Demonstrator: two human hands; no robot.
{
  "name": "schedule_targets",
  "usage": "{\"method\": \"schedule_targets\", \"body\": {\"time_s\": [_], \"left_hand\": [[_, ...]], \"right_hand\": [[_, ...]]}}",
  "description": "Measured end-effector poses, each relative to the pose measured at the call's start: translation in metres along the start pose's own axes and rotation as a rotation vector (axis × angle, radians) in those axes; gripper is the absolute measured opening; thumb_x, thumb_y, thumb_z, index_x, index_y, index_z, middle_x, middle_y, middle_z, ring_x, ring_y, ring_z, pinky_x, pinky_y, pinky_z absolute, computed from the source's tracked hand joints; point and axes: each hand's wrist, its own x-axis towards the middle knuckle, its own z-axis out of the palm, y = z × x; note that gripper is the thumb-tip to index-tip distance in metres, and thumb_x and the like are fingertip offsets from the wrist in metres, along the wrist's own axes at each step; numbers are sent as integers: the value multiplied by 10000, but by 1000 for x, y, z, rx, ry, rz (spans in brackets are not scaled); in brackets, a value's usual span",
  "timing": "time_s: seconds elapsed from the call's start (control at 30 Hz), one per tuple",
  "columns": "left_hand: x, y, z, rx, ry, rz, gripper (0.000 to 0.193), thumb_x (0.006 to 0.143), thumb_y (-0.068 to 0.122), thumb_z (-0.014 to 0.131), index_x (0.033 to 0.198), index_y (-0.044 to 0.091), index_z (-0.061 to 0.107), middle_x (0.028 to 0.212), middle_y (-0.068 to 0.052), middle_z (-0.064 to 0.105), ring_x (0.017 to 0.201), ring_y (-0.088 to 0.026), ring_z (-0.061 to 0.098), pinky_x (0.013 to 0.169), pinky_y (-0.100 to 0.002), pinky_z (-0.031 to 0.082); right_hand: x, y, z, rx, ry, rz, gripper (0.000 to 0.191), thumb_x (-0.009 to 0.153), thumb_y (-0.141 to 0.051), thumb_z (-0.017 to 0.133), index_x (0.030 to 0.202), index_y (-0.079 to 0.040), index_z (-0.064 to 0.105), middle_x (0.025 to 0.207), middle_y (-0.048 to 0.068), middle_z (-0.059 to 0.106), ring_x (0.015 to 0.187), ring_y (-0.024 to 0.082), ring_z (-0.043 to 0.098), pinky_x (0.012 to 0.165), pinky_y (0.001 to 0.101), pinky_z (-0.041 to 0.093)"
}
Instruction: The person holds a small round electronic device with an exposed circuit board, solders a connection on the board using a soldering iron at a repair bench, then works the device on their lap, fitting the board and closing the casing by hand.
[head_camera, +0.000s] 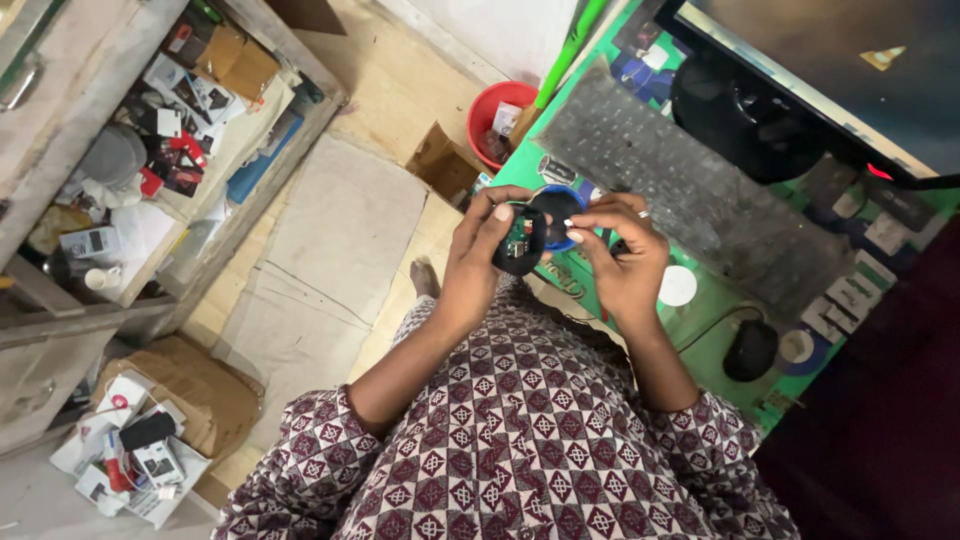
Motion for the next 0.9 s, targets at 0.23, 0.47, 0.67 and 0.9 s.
{"method": "schedule_targets", "body": {"time_s": [0.23,0.47,0.67,0.9], "left_hand": [[2,7,0,366,27,34,488,1092,425,372,1130,16,636,922,-104,675,722,-133,639,566,-269,541],[1,11,11,487,-2,127,430,1081,369,486,1207,-15,634,984,-75,649,820,-111,606,679,-272,540],[-3,17,6,661,79,209,459,1096,376,466,1112,-20,699,974,-81,712,862,-101,648,761,-241,530],[-6,27,-21,477,244,-6,557,1018,458,360,1004,1,677,789,-107,685,598,-185,657,459,-303,452]], "right_hand": [[2,-3,2,-3,-22,-37,169,826,71,797,931,-30,712,984,62,727,1087,243,632,1002,372,483],[0,3,5,79,-12,-37,190,809,85,801,925,-38,713,963,61,739,1098,246,635,1017,385,486],[-6,9,7,227,72,202,282,809,46,788,1076,-25,731,1008,49,714,999,176,650,927,317,510],[-4,10,5,189,68,99,123,912,32,770,995,-29,703,1011,65,705,982,156,647,921,303,521]]}}
